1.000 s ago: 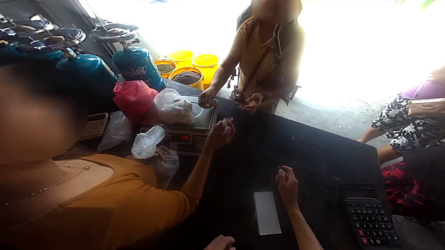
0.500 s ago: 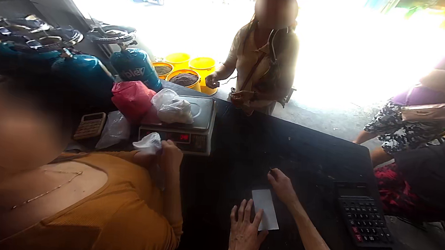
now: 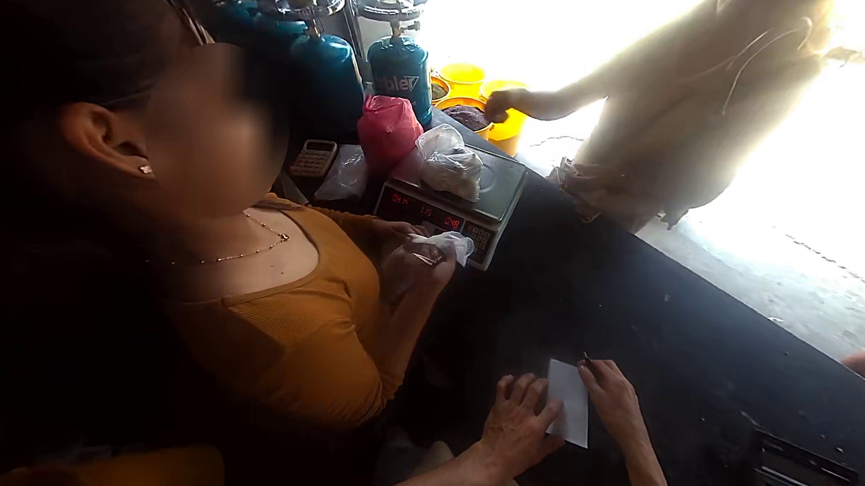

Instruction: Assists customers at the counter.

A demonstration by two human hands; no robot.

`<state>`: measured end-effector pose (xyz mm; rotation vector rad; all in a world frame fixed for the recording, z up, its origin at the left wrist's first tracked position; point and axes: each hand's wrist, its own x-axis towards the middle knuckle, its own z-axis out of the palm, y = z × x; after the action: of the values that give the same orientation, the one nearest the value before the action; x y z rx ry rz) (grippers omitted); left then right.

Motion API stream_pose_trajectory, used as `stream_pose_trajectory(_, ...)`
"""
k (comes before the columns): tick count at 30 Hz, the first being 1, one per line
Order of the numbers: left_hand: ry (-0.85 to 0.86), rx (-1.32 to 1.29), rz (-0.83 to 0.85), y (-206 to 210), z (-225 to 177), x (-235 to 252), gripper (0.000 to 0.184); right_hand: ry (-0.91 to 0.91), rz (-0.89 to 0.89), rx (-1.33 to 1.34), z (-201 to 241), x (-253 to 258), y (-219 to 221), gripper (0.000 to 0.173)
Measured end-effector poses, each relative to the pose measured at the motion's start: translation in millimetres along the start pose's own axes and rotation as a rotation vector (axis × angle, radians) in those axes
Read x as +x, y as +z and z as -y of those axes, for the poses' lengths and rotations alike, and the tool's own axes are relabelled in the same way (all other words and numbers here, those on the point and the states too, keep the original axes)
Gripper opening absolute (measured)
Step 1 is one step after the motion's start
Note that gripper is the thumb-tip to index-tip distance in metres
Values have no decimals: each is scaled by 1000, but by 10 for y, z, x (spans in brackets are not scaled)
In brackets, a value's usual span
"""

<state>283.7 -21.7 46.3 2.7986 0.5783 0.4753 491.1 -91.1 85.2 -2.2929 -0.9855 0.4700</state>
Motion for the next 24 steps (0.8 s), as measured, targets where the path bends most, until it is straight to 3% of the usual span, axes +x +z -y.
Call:
stream_pose_trajectory(16, -33, -18, -8, -20, 17, 21, 48, -5, -55, 69, 48, 0, 40, 24)
stream_pose_trajectory(21, -88, -26, 30, -103, 153, 128, 63, -16, -126, 143, 13, -9, 55, 26)
stream_pose_trajectory(24, -102, 15, -2, -51, 137, 105, 63, 56, -120, 217, 31, -34, 52, 25)
